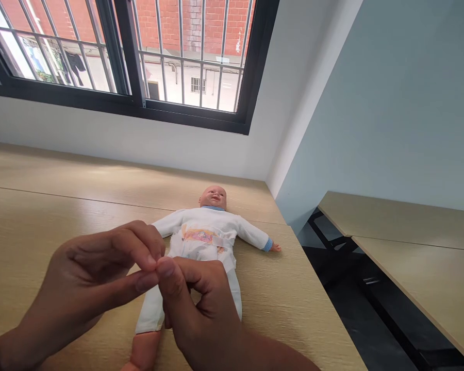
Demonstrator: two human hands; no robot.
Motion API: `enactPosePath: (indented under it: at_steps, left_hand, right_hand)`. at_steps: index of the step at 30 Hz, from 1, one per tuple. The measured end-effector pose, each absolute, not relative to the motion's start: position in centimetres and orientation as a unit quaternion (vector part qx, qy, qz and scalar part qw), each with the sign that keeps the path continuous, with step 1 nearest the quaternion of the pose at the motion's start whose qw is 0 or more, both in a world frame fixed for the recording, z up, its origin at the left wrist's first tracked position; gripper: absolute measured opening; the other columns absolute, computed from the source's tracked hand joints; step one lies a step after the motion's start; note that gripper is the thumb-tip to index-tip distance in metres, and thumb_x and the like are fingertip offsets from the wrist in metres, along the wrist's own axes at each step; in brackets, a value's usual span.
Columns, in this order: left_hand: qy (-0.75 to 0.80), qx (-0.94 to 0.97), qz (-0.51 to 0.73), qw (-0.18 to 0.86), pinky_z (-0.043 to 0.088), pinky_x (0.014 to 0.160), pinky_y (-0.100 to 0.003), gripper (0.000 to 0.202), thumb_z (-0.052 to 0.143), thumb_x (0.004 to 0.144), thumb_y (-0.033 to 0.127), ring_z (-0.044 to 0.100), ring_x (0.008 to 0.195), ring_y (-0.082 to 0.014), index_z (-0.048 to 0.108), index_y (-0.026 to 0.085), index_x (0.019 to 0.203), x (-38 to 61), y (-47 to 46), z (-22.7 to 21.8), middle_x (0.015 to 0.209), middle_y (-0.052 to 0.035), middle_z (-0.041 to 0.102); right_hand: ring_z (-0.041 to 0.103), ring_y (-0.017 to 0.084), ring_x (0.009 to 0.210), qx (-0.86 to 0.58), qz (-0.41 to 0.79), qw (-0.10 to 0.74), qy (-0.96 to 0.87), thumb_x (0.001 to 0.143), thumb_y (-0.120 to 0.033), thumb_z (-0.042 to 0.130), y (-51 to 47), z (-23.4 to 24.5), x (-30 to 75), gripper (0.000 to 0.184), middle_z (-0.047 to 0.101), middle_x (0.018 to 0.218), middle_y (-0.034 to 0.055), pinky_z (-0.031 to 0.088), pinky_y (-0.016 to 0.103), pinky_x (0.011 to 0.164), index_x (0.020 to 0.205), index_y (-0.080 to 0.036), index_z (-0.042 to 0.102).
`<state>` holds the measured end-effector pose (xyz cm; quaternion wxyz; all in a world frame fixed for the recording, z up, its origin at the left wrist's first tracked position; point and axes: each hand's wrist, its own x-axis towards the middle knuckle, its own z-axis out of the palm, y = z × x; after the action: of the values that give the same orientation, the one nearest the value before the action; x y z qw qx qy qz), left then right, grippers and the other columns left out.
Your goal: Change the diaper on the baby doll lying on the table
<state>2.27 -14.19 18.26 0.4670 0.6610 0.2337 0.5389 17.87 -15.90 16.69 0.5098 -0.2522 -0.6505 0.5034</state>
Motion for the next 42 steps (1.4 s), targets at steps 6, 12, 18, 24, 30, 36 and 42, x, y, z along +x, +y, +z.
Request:
enactPosePath:
  at_steps: [6, 12, 18, 24, 30, 36, 42]
  left_hand:
    - [0.237, 0.672, 0.517, 0.474, 0.046, 0.067, -0.020, 0.012, 0.074, 0.079, 0.012, 0.057, 0.072, -0.0098, 0.068, 0.022, 0.075, 2.06, -13.82, 18.30, 0.074, 0.0031, 0.061]
    - [0.241, 0.662, 0.500, 0.504, 0.045, 0.069, -0.019, 0.012, 0.071, 0.082, 0.011, 0.055, 0.074, -0.0089, 0.066, 0.022, 0.077, 2.19, -13.85, 18.07, 0.076, 0.0035, 0.059]
    - [0.243, 0.652, 0.476, 0.538, 0.045, 0.075, -0.022, 0.010, 0.069, 0.084, 0.016, 0.053, 0.073, -0.0096, 0.063, 0.020, 0.077, 2.06, -13.63, 18.14, 0.076, 0.0031, 0.056]
    - [0.264, 0.662, 0.451, 0.537, 0.044, 0.077, -0.024, 0.012, 0.069, 0.086, 0.025, 0.055, 0.076, -0.0111, 0.061, 0.020, 0.078, 1.81, -13.70, 18.23, 0.076, 0.0028, 0.055]
    - [0.259, 0.684, 0.460, 0.503, 0.043, 0.076, -0.024, 0.012, 0.068, 0.086, 0.025, 0.052, 0.073, -0.0104, 0.062, 0.020, 0.078, 1.79, -13.89, 18.32, 0.077, 0.0027, 0.056]
    - [0.231, 0.708, 0.475, 0.468, 0.043, 0.077, -0.022, 0.009, 0.067, 0.087, 0.019, 0.053, 0.076, -0.0097, 0.061, 0.022, 0.080, 1.96, -13.82, 18.69, 0.079, 0.0035, 0.058]
    - [0.242, 0.714, 0.468, 0.461, 0.042, 0.070, -0.020, 0.012, 0.067, 0.086, 0.013, 0.053, 0.077, -0.0096, 0.060, 0.022, 0.080, 1.81, -13.88, 18.65, 0.080, 0.0036, 0.057]
  right_hand:
    - [0.025, 0.006, 0.044, -0.243, 0.605, 0.465, -0.599, 0.100, -0.048, 0.043, -15.97, 16.82, 17.97, 0.055, 0.031, 0.046, -0.0054, 0.024, 0.023, 0.045, 0.054, -0.018, 0.036]
    - [0.026, 0.007, 0.043, -0.249, 0.611, 0.468, -0.588, 0.095, -0.057, 0.049, -16.08, 16.76, 18.02, 0.059, 0.031, 0.046, -0.0049, 0.024, 0.024, 0.045, 0.052, -0.019, 0.033]
    - [0.020, 0.006, 0.043, -0.261, 0.612, 0.471, -0.580, 0.098, -0.052, 0.045, -16.02, 16.31, 18.07, 0.057, 0.029, 0.047, -0.0055, 0.023, 0.025, 0.046, 0.053, -0.018, 0.034]
    - [0.019, 0.008, 0.045, -0.256, 0.626, 0.467, -0.569, 0.097, -0.051, 0.049, -16.22, 16.07, 18.19, 0.054, 0.029, 0.048, -0.0050, 0.024, 0.026, 0.048, 0.054, -0.019, 0.036]
    - [0.022, 0.007, 0.043, -0.228, 0.643, 0.464, -0.565, 0.099, -0.050, 0.044, -16.10, 16.14, 18.00, 0.055, 0.028, 0.045, -0.0055, 0.024, 0.025, 0.046, 0.054, -0.019, 0.036]
    - [0.020, 0.007, 0.041, -0.219, 0.650, 0.468, -0.558, 0.096, -0.052, 0.048, -16.30, 16.25, 17.97, 0.056, 0.026, 0.044, -0.0060, 0.021, 0.024, 0.042, 0.053, -0.020, 0.034]
    - [0.023, 0.005, 0.038, -0.198, 0.671, 0.457, -0.549, 0.094, -0.053, 0.052, -16.20, 16.34, 18.07, 0.058, 0.028, 0.042, -0.0067, 0.019, 0.021, 0.039, 0.051, -0.018, 0.038]
